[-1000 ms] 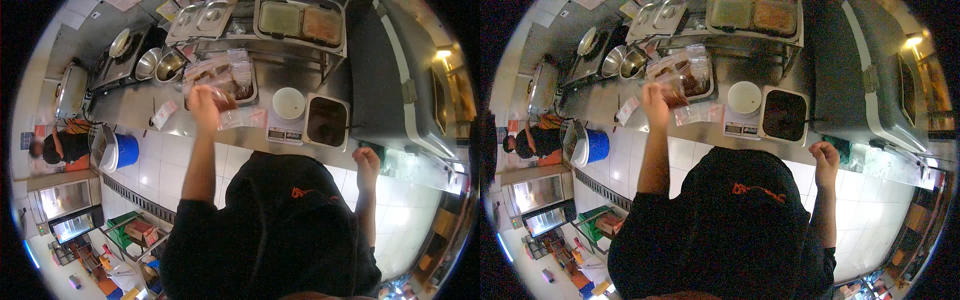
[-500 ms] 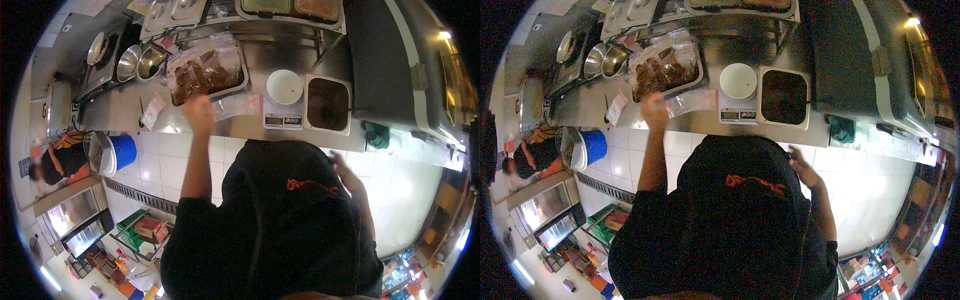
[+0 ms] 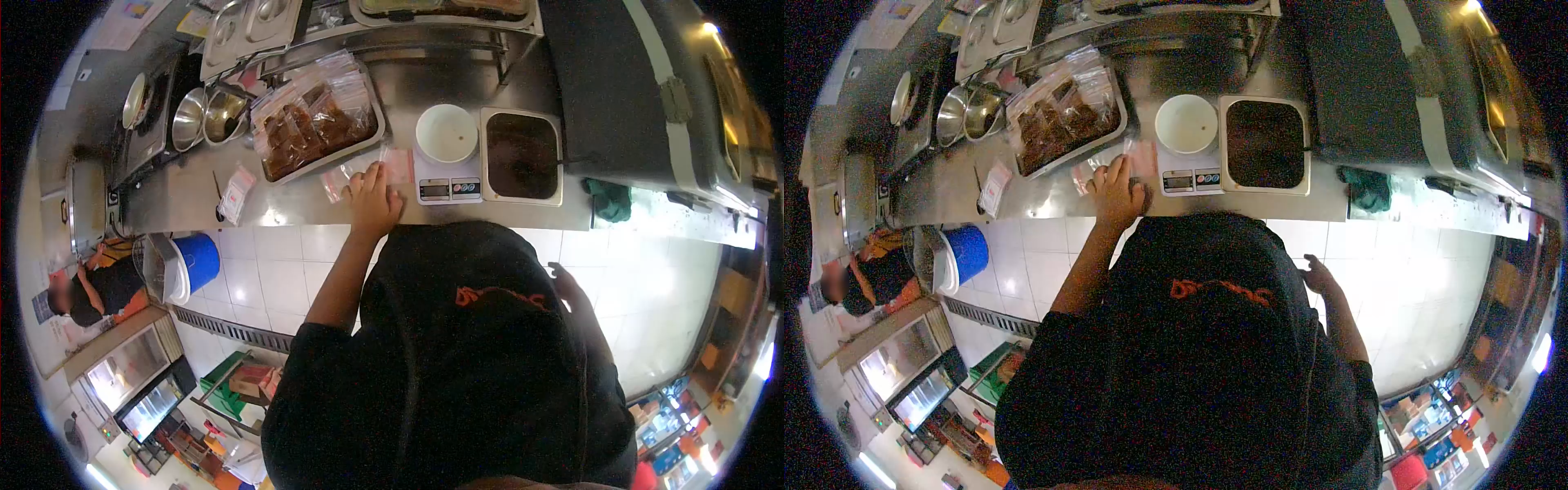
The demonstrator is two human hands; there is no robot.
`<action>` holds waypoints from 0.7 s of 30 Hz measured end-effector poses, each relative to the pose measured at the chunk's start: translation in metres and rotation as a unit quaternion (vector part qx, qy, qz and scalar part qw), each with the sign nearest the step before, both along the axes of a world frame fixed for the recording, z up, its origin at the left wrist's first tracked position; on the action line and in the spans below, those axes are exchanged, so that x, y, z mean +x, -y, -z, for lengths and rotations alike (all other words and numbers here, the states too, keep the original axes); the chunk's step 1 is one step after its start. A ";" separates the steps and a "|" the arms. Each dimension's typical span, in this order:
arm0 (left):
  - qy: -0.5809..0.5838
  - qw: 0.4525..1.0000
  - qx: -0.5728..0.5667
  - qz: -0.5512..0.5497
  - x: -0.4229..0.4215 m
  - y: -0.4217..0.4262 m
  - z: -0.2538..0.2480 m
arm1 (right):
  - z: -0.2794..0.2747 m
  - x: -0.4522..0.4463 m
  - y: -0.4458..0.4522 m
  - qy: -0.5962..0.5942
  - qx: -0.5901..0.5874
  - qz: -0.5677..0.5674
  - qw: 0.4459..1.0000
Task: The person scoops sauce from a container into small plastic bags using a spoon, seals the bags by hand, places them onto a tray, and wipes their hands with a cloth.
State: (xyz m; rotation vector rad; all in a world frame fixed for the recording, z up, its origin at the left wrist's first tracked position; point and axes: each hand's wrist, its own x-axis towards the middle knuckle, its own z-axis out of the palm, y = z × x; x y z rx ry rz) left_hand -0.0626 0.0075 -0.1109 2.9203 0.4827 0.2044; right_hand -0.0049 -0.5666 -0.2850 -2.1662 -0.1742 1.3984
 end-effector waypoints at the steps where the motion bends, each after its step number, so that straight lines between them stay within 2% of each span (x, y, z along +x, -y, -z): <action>1: 0.017 1.000 0.006 0.004 0.000 -0.001 -0.005 | -0.046 0.011 -0.026 0.065 -0.066 -0.074 0.993; 3: 0.073 0.997 -0.011 0.030 -0.002 0.004 -0.024 | -0.147 0.035 -0.086 0.068 -0.110 -0.131 0.983; 5: 0.132 0.988 -0.053 0.058 -0.004 0.010 -0.051 | -0.213 0.048 -0.122 0.135 -0.099 -0.143 0.976; 6: 0.206 0.970 -0.109 0.073 0.001 0.016 -0.068 | -0.226 0.052 -0.127 0.221 -0.006 -0.178 0.959; 7: 0.229 0.957 -0.146 0.104 0.005 0.021 -0.085 | -0.276 0.061 -0.164 0.171 0.015 -0.085 0.982; 8: 0.250 0.941 -0.184 0.135 0.010 0.027 -0.101 | -0.304 0.066 -0.189 0.216 0.050 -0.080 0.972; 9: 0.272 0.921 -0.223 0.165 0.015 0.033 -0.113 | -0.326 0.070 -0.213 0.243 0.126 -0.030 0.961; 12: 0.286 0.883 -0.277 0.248 0.029 0.051 -0.140 | -0.362 0.081 -0.268 0.224 0.300 0.016 0.927; 14: 0.288 0.861 -0.288 0.303 0.038 0.063 -0.149 | -0.372 0.081 -0.304 0.231 0.422 0.075 0.874; 18: 0.257 0.864 -0.288 0.323 0.041 0.072 -0.159 | -0.369 0.083 -0.316 0.202 0.460 0.119 0.857; 21: 0.265 0.879 -0.284 0.278 0.041 0.083 -0.162 | -0.366 0.081 -0.315 0.277 0.390 0.106 0.872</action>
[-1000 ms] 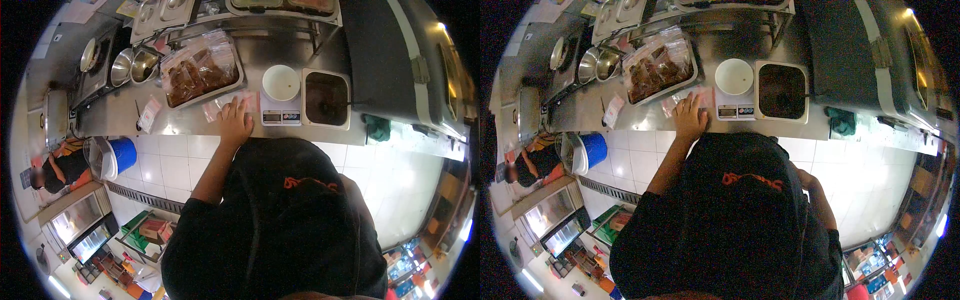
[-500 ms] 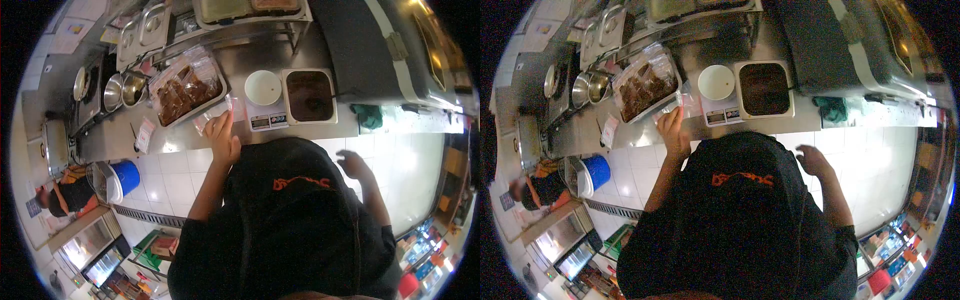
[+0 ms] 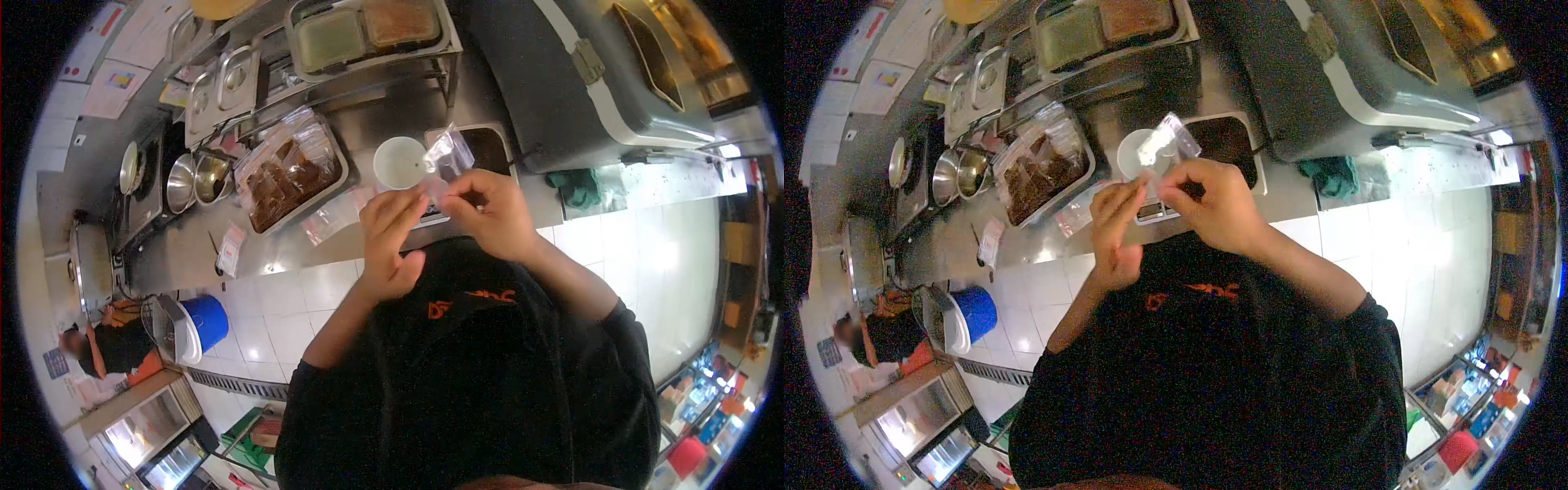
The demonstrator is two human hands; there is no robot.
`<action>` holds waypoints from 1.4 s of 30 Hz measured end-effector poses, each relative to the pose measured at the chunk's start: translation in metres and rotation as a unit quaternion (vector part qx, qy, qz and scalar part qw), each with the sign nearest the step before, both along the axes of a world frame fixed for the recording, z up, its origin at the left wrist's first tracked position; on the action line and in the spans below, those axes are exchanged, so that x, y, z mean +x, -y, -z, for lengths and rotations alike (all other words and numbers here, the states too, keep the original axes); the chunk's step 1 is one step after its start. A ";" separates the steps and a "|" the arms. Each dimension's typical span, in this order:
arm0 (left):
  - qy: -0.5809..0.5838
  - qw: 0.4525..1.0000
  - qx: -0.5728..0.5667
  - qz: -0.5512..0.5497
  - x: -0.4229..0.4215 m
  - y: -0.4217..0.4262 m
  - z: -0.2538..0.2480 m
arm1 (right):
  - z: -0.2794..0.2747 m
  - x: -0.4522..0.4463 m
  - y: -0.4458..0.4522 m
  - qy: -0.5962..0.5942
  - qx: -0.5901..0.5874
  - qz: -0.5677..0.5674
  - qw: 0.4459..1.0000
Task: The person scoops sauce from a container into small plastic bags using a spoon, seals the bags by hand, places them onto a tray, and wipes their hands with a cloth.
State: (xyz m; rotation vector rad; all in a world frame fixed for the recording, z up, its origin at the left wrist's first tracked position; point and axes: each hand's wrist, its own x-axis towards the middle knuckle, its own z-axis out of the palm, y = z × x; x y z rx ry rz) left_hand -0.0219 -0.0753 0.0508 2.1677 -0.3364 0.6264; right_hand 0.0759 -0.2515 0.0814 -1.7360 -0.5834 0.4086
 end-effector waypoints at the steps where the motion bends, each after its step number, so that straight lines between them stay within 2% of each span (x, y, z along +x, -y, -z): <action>1: -0.010 0.999 -0.037 -0.008 -0.001 0.002 0.002 | -0.001 -0.001 0.000 0.022 -0.016 -0.008 1.000; 4: -0.038 0.988 -0.148 -0.034 0.001 0.007 0.009 | -0.004 -0.006 0.002 0.082 -0.048 -0.043 0.994; 5: -0.033 0.985 -0.166 -0.012 0.002 0.009 0.006 | -0.002 -0.009 0.002 0.100 -0.048 -0.059 0.992; 7: -0.098 0.973 -0.208 0.026 0.003 0.011 0.010 | 0.005 -0.012 0.003 0.126 -0.033 -0.083 0.988; 10: -0.147 0.956 -0.250 0.038 0.003 0.012 0.011 | 0.009 -0.012 0.007 0.127 -0.045 -0.089 0.987; 12: -0.191 0.941 -0.274 0.051 0.004 0.010 0.006 | 0.007 -0.011 0.007 0.088 -0.010 -0.087 0.992; 15: -0.131 0.963 -0.235 0.033 0.009 0.013 0.007 | 0.013 -0.010 0.012 -0.003 0.038 -0.103 0.994; 16: -0.131 0.972 -0.186 0.062 0.010 0.011 0.005 | 0.015 -0.010 0.012 -0.040 0.055 -0.113 0.991; 18: -0.130 0.980 -0.090 0.119 0.012 0.005 -0.004 | 0.015 -0.009 0.012 -0.036 0.082 -0.175 0.980; 19: -0.105 0.990 -0.039 0.087 0.011 0.007 -0.005 | 0.015 -0.009 0.013 -0.034 0.093 -0.204 0.974; 21: -0.051 0.997 0.058 0.027 0.011 0.016 -0.006 | 0.013 -0.009 0.017 0.189 -0.032 -0.122 0.974; 22: -0.034 0.995 0.098 -0.008 0.012 0.018 -0.010 | 0.012 -0.008 0.017 0.296 -0.096 -0.080 0.947; 23: -0.018 0.989 0.139 -0.045 0.012 0.017 -0.018 | 0.014 -0.006 0.015 0.317 -0.092 -0.034 0.944; 24: -0.001 0.980 0.181 -0.084 0.012 0.016 -0.023 | 0.012 -0.005 0.018 0.320 -0.093 -0.048 0.942; 25: -0.002 0.979 0.186 -0.079 0.014 0.015 -0.025 | 0.006 -0.004 0.021 0.322 -0.094 -0.064 0.940; 26: -0.022 0.984 0.169 -0.054 0.016 0.011 -0.027 | -0.002 -0.003 0.024 0.326 -0.093 -0.081 0.937; 29: -0.078 0.993 0.084 0.023 0.023 -0.003 -0.033 | -0.028 0.015 0.029 0.355 0.033 -0.003 0.934; 32: -0.146 0.979 -0.063 0.124 0.025 -0.007 -0.033 | -0.023 0.029 0.037 0.241 0.029 -0.159 0.957; 33: -0.178 0.965 -0.105 0.159 0.025 -0.008 -0.033 | -0.022 0.025 0.034 0.235 0.024 -0.154 0.959; 36: -0.297 0.902 -0.244 0.197 0.021 -0.013 -0.041 | -0.027 0.020 0.035 0.031 -0.031 -0.241 0.969; 40: -0.413 0.804 -0.383 0.190 0.013 -0.025 -0.031 | -0.033 0.016 0.036 -0.055 -0.031 -0.217 0.974; 42: -0.316 0.870 -0.347 0.149 0.019 -0.015 -0.026 | -0.031 0.015 0.036 -0.093 -0.007 -0.202 0.975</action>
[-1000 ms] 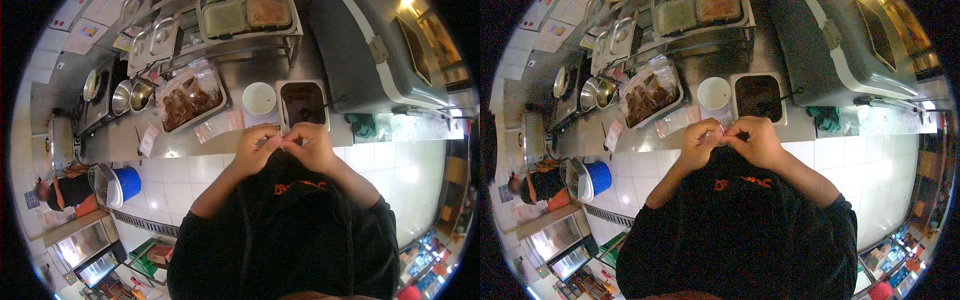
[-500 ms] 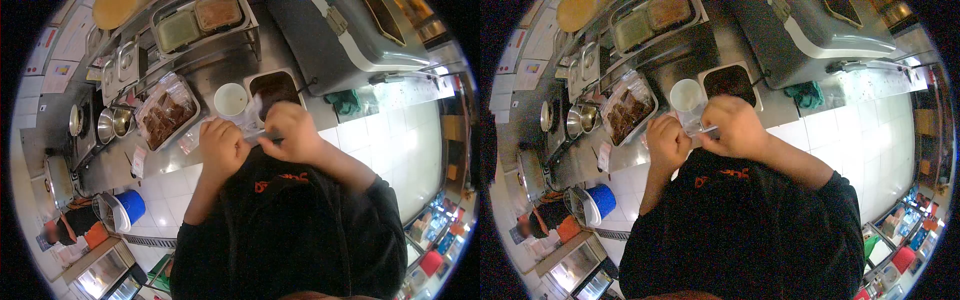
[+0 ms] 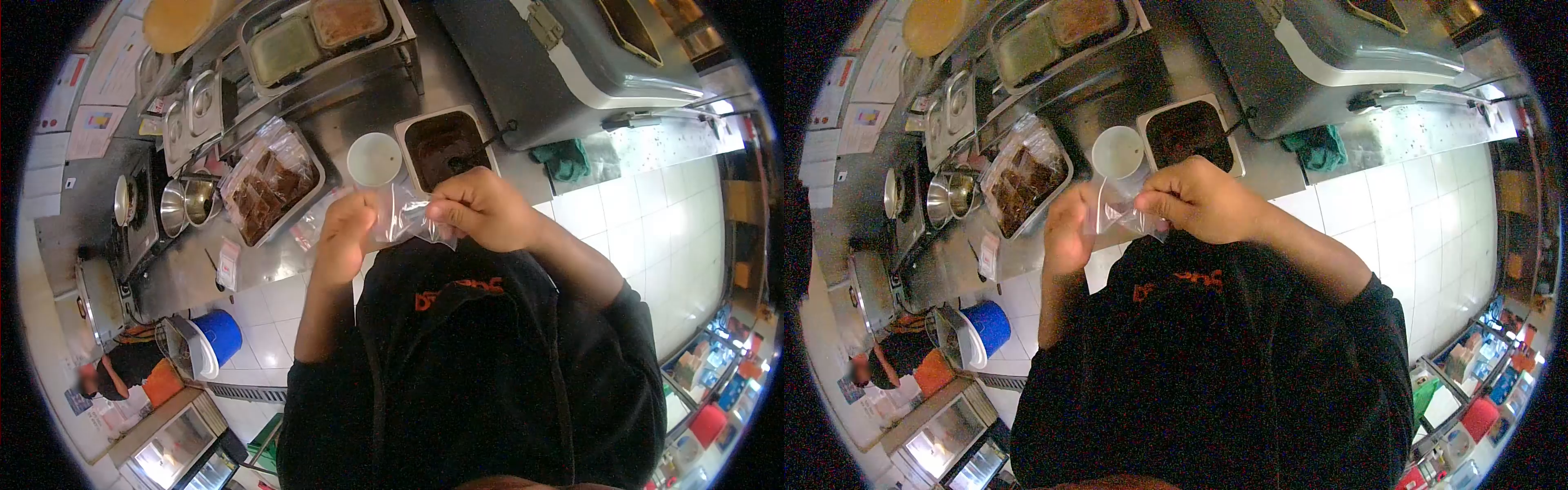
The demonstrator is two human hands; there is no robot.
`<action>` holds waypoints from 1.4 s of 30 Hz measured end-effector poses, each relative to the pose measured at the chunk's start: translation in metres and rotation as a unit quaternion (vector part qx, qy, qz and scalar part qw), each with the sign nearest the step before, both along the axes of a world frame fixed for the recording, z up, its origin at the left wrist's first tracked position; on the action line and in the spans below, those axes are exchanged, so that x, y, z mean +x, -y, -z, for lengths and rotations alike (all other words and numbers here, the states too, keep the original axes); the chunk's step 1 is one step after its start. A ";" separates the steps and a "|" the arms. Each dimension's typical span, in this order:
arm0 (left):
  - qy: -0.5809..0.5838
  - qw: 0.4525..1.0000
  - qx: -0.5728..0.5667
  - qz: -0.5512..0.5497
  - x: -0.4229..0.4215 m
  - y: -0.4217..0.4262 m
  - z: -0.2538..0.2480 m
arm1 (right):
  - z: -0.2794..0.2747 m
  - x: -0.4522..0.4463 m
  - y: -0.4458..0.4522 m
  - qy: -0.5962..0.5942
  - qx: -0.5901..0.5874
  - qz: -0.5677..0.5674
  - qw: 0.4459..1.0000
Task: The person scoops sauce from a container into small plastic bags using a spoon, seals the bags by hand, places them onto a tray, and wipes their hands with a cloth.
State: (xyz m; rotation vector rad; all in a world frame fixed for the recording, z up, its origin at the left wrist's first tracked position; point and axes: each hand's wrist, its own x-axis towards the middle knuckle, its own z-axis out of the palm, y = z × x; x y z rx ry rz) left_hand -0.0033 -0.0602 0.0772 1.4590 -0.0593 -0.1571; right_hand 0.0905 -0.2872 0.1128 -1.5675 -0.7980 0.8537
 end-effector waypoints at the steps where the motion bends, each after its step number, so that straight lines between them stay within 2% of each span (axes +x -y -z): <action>1: 0.040 0.999 -0.018 -0.025 0.003 0.011 -0.001 | 0.002 0.000 0.000 0.021 0.009 0.006 1.000; 2: 0.080 0.995 -0.034 -0.050 0.007 0.022 -0.001 | 0.005 0.000 0.000 0.042 0.017 0.012 0.999; 4: 0.139 0.974 -0.157 -0.083 0.010 0.046 -0.011 | 0.011 0.000 -0.001 0.080 0.035 0.016 0.996; 5: 0.159 0.975 -0.144 -0.066 0.010 0.044 -0.003 | 0.013 0.000 -0.001 0.095 0.045 0.015 0.994; 9: 0.118 0.977 -0.150 -0.097 0.008 0.042 0.001 | 0.028 -0.005 -0.005 0.131 0.121 0.039 0.983; 11: 0.138 0.976 -0.131 -0.109 0.009 0.035 0.008 | 0.037 -0.004 -0.005 0.185 0.123 0.134 0.966; 12: 0.157 0.977 -0.082 -0.117 0.009 0.030 0.011 | 0.039 -0.003 -0.004 0.212 0.123 0.182 0.952; 14: 0.193 0.972 0.014 -0.131 0.010 0.020 0.016 | 0.042 0.005 0.008 0.237 -0.017 0.270 0.933; 16: 0.187 0.972 0.019 -0.138 0.010 0.015 0.023 | 0.068 0.020 0.030 0.248 -0.124 0.326 0.904; 18: 0.162 0.977 0.020 -0.134 0.005 0.009 0.029 | 0.097 0.028 0.059 0.161 -0.235 0.327 0.901; 20: 0.103 0.985 0.001 -0.137 -0.002 0.007 0.037 | 0.149 0.029 0.079 0.161 -0.211 0.380 0.886; 21: 0.071 0.988 -0.008 -0.138 -0.005 0.006 0.042 | 0.152 0.029 0.077 0.158 -0.199 0.407 0.877; 23: 0.029 0.991 0.007 -0.127 -0.006 0.006 0.058 | 0.161 0.031 0.070 -0.078 -0.116 0.432 0.891; 24: 0.007 0.993 0.015 -0.121 -0.006 0.008 0.065 | 0.161 0.032 0.066 -0.196 -0.073 0.435 0.876; 27: -0.012 0.994 -0.016 -0.111 -0.002 0.012 0.082 | 0.189 0.052 0.067 -0.113 -0.150 0.305 0.934; 33: -0.033 0.992 -0.060 -0.103 0.001 0.018 0.094 | 0.201 0.032 0.075 -0.141 -0.127 0.325 0.927; 37: -0.020 0.993 -0.079 -0.080 0.004 0.023 0.094 | 0.217 -0.005 0.099 -0.166 -0.033 0.382 0.908; 42: -0.035 0.990 -0.130 -0.031 0.018 0.041 0.103 | 0.216 -0.031 0.111 -0.217 0.059 0.467 0.855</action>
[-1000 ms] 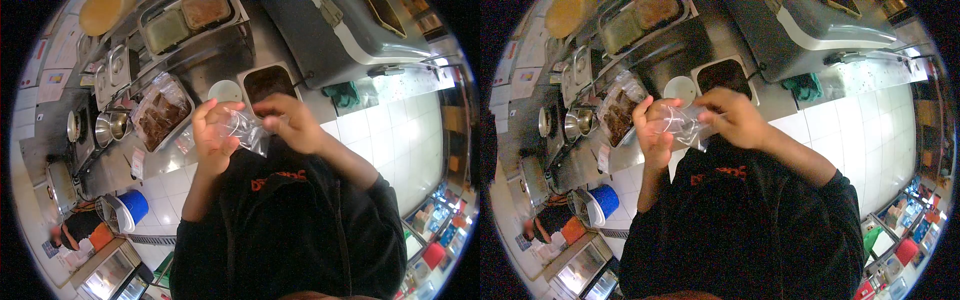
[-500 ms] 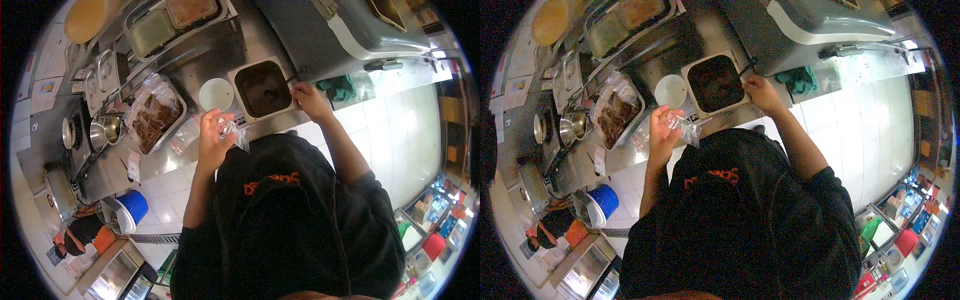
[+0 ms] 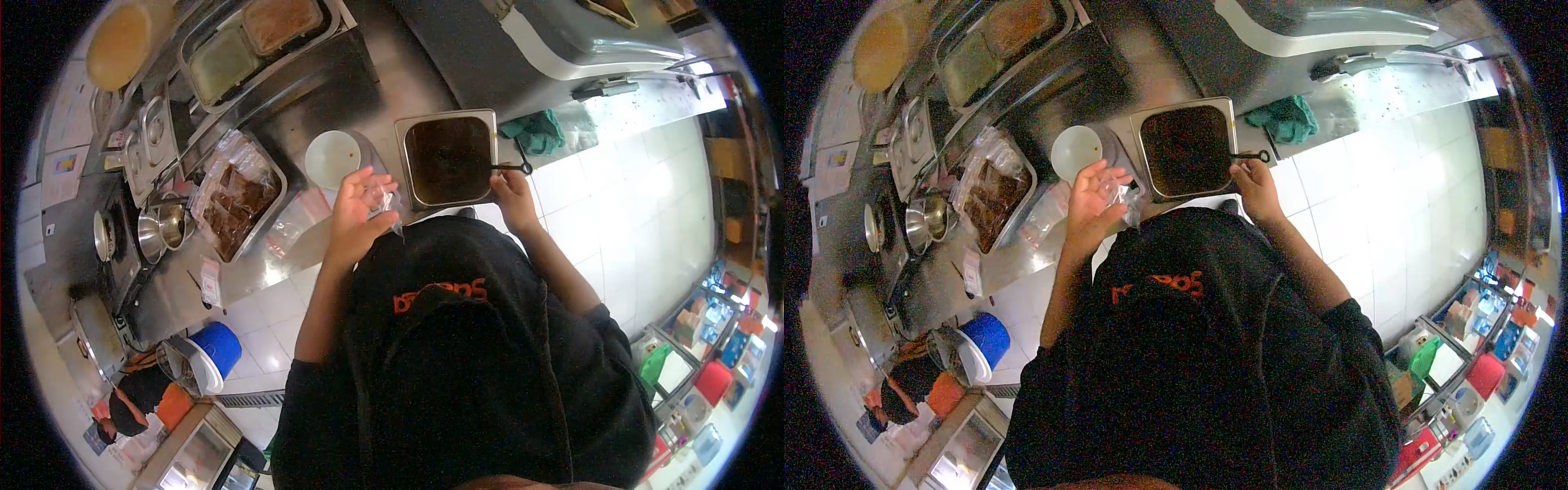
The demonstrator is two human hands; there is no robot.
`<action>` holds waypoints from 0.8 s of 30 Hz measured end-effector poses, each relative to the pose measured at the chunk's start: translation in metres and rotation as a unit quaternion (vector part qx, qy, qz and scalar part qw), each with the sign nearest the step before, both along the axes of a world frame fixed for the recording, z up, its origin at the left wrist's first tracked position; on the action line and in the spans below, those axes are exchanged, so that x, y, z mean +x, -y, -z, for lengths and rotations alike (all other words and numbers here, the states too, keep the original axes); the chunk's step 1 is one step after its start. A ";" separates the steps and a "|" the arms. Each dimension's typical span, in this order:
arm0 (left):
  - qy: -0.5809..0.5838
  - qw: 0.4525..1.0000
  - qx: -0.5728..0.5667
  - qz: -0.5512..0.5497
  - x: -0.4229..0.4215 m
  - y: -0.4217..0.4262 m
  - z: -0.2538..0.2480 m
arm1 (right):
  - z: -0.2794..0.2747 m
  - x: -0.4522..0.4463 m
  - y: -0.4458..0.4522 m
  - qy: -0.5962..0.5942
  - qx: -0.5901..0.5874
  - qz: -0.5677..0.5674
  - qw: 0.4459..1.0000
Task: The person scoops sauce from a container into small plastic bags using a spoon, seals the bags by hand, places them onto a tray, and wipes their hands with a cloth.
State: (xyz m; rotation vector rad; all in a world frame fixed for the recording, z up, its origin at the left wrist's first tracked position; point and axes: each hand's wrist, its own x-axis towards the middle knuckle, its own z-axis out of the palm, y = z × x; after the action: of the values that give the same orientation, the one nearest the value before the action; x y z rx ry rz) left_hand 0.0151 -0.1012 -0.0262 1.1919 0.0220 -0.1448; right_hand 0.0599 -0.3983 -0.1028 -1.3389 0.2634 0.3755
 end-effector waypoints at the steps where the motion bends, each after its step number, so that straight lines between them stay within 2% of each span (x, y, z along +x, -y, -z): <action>1: -0.012 1.000 -0.019 0.010 0.003 0.004 0.003 | -0.002 -0.001 0.000 0.008 0.026 0.011 1.000; 5: 0.051 0.996 0.067 0.030 0.016 0.015 0.026 | -0.017 -0.007 -0.005 0.003 0.038 0.028 0.999; 7: 0.095 0.992 0.083 0.026 0.022 0.020 0.035 | 0.003 -0.008 0.003 0.009 0.039 0.011 0.999; 10: 0.084 0.993 0.084 0.015 0.024 0.022 0.041 | 0.012 -0.011 0.009 0.028 0.030 -0.017 0.999; 13: 0.038 0.998 -0.011 0.039 0.024 0.024 0.045 | 0.005 -0.006 0.012 0.105 -0.045 -0.039 0.993; 15: 0.017 0.999 -0.017 0.041 0.022 0.028 0.045 | -0.010 -0.004 0.009 0.186 -0.122 -0.030 0.974; 18: 0.017 0.999 -0.015 0.041 0.022 0.029 0.047 | -0.028 -0.005 0.005 0.150 -0.103 0.012 0.983; 21: 0.028 0.999 -0.023 0.035 0.024 0.029 0.051 | -0.028 -0.005 0.007 0.146 -0.127 -0.030 0.981; 24: 0.030 0.999 -0.016 0.025 0.027 0.030 0.054 | -0.016 -0.007 0.013 0.178 -0.082 -0.025 0.980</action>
State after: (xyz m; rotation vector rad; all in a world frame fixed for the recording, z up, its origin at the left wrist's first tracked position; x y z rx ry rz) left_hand 0.0423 -0.1316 -0.0804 1.1643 -0.0619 -0.1533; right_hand 0.0530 -0.4113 -0.0866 -1.5501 -0.0405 0.1516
